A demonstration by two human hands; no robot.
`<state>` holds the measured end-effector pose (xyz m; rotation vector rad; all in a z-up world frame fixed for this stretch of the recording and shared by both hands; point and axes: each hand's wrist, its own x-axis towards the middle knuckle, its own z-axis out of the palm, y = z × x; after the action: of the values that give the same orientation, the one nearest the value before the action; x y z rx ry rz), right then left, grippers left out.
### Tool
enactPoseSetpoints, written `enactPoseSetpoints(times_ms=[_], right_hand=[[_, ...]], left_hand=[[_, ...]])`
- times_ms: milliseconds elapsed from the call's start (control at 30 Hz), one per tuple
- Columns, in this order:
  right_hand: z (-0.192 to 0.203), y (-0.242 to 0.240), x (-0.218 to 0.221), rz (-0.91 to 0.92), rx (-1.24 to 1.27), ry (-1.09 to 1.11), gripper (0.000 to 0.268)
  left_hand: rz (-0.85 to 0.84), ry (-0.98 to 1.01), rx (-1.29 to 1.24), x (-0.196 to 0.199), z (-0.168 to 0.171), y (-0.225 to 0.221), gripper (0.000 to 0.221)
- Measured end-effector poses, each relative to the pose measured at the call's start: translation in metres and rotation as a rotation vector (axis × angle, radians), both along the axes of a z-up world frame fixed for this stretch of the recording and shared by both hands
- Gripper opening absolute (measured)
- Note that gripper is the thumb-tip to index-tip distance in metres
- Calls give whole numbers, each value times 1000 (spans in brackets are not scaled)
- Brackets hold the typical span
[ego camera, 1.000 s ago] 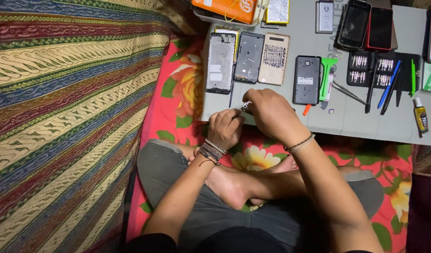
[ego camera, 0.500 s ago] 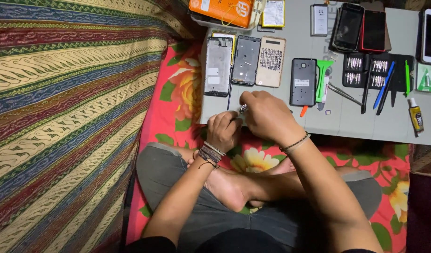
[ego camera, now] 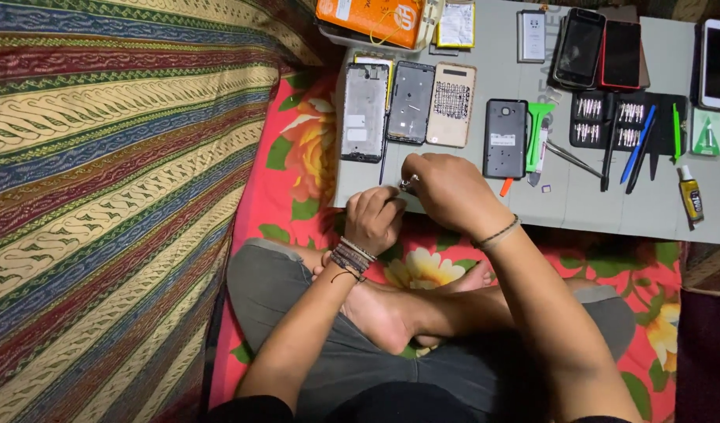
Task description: Applying adhesive tape and assembling internal components of a smartphone
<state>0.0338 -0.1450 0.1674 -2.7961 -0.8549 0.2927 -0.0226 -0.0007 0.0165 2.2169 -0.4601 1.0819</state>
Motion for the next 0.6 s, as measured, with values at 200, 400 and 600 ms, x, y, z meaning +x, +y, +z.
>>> enactPoseSetpoints(times_ms=[200,400,600], right_hand=[[-2,-1,-3,-115,-112,45,20],[-5,2,-5,-27,11,-44,21],[-12,-1,-6,-87,26,-65,17]], left_hand=[[-2,4,11,1,-8,0,13],[1,3,6,1,-7,0,9],[3,2,12,1,-2,0,8]])
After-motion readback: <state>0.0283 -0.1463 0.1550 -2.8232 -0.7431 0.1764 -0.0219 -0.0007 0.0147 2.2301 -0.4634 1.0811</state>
